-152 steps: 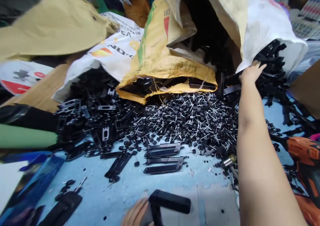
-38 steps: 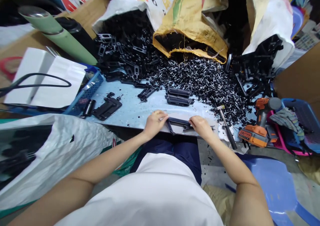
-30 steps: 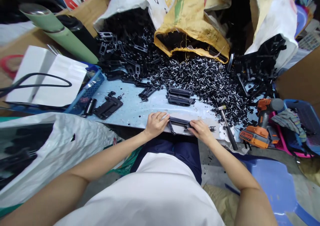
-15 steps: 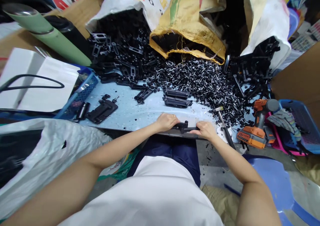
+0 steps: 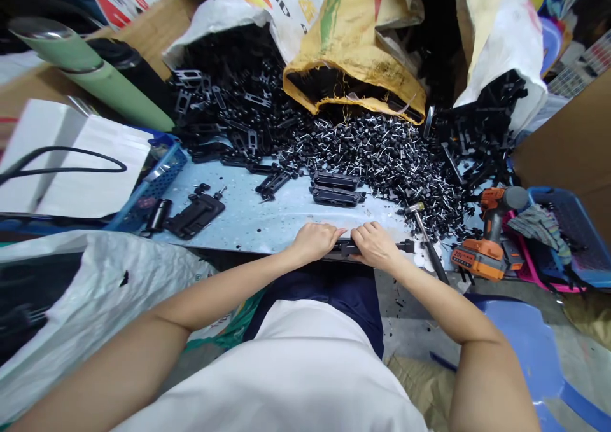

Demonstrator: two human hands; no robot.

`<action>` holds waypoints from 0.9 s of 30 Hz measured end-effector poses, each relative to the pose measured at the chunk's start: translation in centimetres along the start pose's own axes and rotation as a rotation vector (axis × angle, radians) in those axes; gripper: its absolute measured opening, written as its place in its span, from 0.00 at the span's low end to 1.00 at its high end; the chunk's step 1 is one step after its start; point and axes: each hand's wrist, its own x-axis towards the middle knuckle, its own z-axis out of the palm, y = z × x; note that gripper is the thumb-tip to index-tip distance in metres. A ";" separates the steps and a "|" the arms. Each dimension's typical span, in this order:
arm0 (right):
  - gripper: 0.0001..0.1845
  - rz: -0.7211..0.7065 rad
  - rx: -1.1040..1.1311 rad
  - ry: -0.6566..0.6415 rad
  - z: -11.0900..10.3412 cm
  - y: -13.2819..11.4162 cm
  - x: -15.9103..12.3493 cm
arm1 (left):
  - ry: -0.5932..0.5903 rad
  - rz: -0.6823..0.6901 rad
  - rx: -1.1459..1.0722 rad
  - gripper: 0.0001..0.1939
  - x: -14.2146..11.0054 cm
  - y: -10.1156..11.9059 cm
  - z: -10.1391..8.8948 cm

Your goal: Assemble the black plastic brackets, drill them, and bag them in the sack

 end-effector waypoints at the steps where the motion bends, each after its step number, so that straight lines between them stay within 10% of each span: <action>1: 0.21 -0.012 0.011 0.002 0.2 0.2 0.0 | 0.017 0.002 -0.006 0.28 -0.1 -0.1 0.2; 10: 0.35 0.090 0.071 0.187 0.2 2.7 -2.6 | 0.171 0.029 0.007 0.29 0.1 -1.3 0.6; 14: 0.22 0.516 -0.012 0.330 1.1 4.5 -5.8 | 0.279 0.082 0.030 0.26 1.6 -2.1 1.8; 18: 0.18 0.969 -0.041 0.204 3.1 4.7 -9.7 | 0.293 0.072 0.036 0.23 2.3 -2.7 3.6; 27: 0.22 1.238 0.094 0.180 3.6 4.1 -10.0 | 0.325 0.260 0.128 0.19 -1.4 -2.2 4.9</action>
